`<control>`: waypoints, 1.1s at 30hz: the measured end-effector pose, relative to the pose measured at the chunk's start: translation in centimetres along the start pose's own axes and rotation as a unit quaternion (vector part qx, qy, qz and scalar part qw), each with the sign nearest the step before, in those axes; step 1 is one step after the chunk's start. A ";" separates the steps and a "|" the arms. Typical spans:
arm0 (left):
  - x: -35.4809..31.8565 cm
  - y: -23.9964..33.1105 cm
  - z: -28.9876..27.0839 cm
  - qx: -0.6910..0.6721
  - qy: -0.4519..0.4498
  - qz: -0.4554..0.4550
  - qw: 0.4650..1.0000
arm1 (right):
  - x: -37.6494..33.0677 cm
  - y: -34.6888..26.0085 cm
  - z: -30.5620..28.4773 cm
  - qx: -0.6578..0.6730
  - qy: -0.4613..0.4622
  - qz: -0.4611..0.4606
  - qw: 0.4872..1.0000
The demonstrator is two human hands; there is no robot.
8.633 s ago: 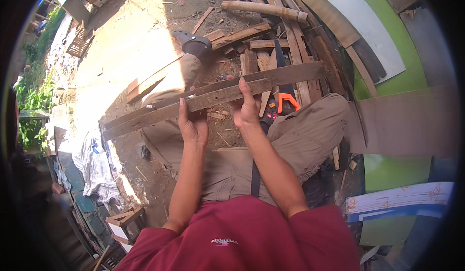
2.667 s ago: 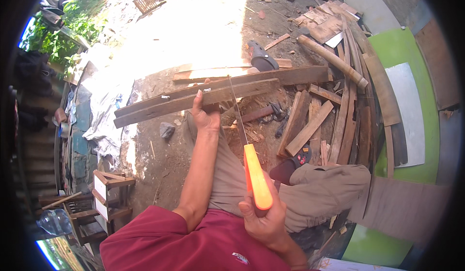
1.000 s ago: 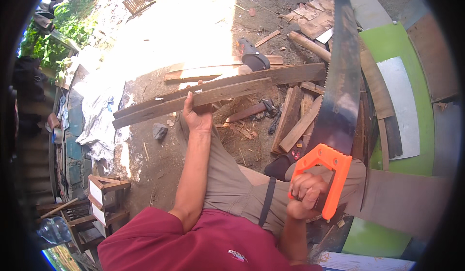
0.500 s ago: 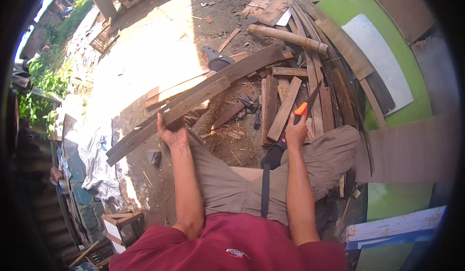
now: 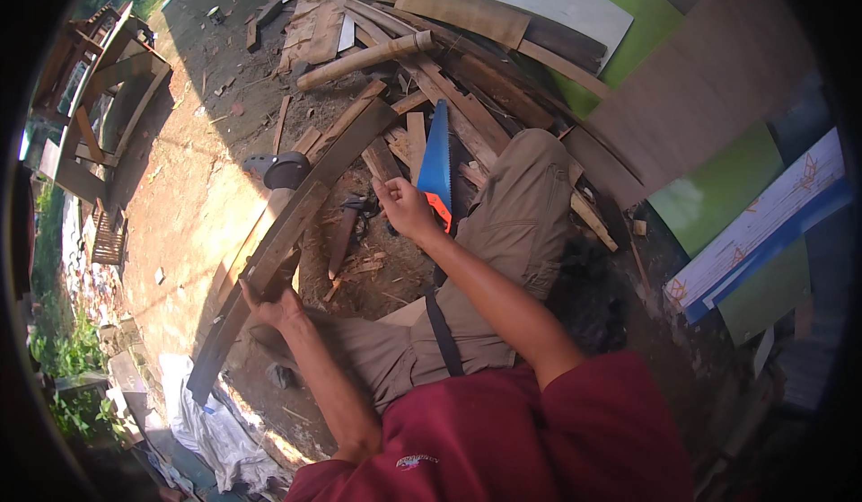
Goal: The person sits on the ground and uses a hand saw to cut a long wooden plank. They repeatedly inspect the plank, reposition it, and make several cuts, then set the saw aside and continue handling the wood.
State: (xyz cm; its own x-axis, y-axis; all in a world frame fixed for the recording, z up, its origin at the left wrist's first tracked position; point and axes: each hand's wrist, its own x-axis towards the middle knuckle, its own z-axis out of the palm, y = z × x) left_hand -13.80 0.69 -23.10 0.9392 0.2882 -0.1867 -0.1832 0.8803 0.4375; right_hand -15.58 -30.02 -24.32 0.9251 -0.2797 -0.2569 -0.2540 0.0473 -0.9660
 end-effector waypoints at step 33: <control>-3.4 -11.0 8.3 0.113 -0.081 -0.078 0.987 | -1.7 -2.4 0.3 0.417 0.081 0.154 0.892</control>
State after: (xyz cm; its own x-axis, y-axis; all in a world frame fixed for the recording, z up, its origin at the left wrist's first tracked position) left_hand -12.60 -13.13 -20.00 0.9884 0.0758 -0.1319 0.0192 0.7977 0.6028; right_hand -16.44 -29.33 -21.57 0.7774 -0.2620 -0.5718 -0.1286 0.8237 -0.5523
